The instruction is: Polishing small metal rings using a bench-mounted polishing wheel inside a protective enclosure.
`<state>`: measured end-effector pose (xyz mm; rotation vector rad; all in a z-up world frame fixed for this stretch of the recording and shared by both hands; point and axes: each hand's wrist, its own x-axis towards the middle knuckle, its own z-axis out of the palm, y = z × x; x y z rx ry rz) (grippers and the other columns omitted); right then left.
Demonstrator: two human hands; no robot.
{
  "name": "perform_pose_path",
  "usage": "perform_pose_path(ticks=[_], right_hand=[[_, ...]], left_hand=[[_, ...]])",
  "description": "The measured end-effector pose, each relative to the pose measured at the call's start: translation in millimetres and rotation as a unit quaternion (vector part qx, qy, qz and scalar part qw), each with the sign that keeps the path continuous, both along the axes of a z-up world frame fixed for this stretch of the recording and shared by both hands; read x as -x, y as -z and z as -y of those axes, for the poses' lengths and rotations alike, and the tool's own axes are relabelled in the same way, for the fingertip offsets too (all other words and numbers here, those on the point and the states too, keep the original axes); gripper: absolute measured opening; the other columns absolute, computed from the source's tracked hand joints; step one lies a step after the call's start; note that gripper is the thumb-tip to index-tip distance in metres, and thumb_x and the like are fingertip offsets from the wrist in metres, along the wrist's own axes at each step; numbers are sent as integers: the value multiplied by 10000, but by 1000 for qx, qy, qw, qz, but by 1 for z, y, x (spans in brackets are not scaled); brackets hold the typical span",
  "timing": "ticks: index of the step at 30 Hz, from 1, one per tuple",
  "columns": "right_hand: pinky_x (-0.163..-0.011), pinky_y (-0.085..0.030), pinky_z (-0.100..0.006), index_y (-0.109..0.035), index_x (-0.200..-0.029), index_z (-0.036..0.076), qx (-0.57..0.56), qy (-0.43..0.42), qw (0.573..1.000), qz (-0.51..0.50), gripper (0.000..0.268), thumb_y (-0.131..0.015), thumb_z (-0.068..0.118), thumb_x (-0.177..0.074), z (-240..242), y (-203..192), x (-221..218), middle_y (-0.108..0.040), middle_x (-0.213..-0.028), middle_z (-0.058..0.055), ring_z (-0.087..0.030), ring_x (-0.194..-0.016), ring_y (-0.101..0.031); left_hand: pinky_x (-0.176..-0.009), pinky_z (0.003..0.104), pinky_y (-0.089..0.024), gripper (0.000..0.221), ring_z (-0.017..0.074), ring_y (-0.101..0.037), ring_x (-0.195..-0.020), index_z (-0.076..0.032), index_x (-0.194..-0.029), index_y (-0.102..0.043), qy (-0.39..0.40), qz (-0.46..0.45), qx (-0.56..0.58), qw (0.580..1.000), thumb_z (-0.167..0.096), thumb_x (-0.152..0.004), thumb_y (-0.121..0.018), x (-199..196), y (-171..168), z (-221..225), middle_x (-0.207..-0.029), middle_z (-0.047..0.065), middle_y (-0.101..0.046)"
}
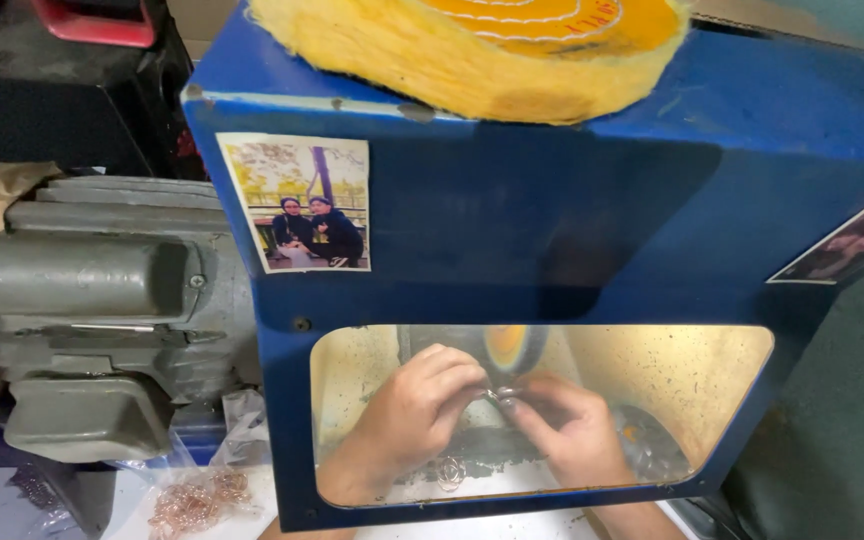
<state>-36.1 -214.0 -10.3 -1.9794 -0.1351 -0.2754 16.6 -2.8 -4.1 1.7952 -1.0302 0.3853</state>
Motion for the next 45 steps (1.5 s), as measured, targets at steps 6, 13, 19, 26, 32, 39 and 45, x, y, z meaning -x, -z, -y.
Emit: perform_pose_path(ticks=[6,13,19,26,32,39,45], right_hand=[[-803,-611,-265,-856,-920,99,20,45,999,-20,180,-853,191,-766,6,19,-1,-864,-919,-18,-113,-834,-789],[-881,-612,-297,-859,-931,55,-63,8,995,-71,170,-849,108,-770,1,5,2,-868,-958,-53,-167,-904,-803],[-860,-619,-310,-852,-878,29,-126,15,989,-71,156,-880,9,-726,3,16,2,-865,-933,-83,-179,-875,-794],[-828,-612,-296,-855,-865,48,-97,2,994,-49,126,-875,35,-741,-1,16,3,-854,-906,-65,-160,-853,-778],[-769,-602,-289,-829,-839,38,-126,16,992,6,65,-846,18,-779,-6,12,3,-816,-874,-62,-158,-813,-751],[-765,-578,-289,-856,-850,18,-131,109,977,-130,119,-862,119,-789,-19,-8,-5,-850,-825,-76,-141,-781,-727],[-801,-607,-286,-822,-879,40,-106,56,991,59,83,-830,49,-797,-9,17,2,-811,-919,-78,-169,-859,-758]], left_hand=[[-728,387,-574,89,296,-634,-898,9,-1043,-681,-21,66,-25,997,3,-959,-653,3,2,7,-1017,135,-686],[-767,381,-592,129,294,-650,-912,12,-1075,-702,-30,84,-13,996,15,-958,-648,3,5,5,-1037,135,-702],[-741,363,-589,99,273,-655,-871,6,-1043,-710,-38,93,-1,995,-32,-951,-701,5,7,6,-1006,120,-705],[-781,367,-578,73,261,-664,-887,-19,-986,-697,-29,6,10,1000,-75,-961,-658,8,-1,4,-967,107,-716],[-797,306,-584,100,176,-720,-882,-80,-953,-747,-9,-159,65,985,-152,-922,-685,17,-11,8,-932,34,-762],[-758,254,-603,120,148,-753,-850,-64,-924,-785,-60,-184,133,972,-162,-921,-714,16,1,20,-916,36,-792],[-816,316,-624,89,202,-759,-873,-51,-963,-769,-38,-96,147,984,-116,-925,-720,20,-7,15,-948,78,-785]])
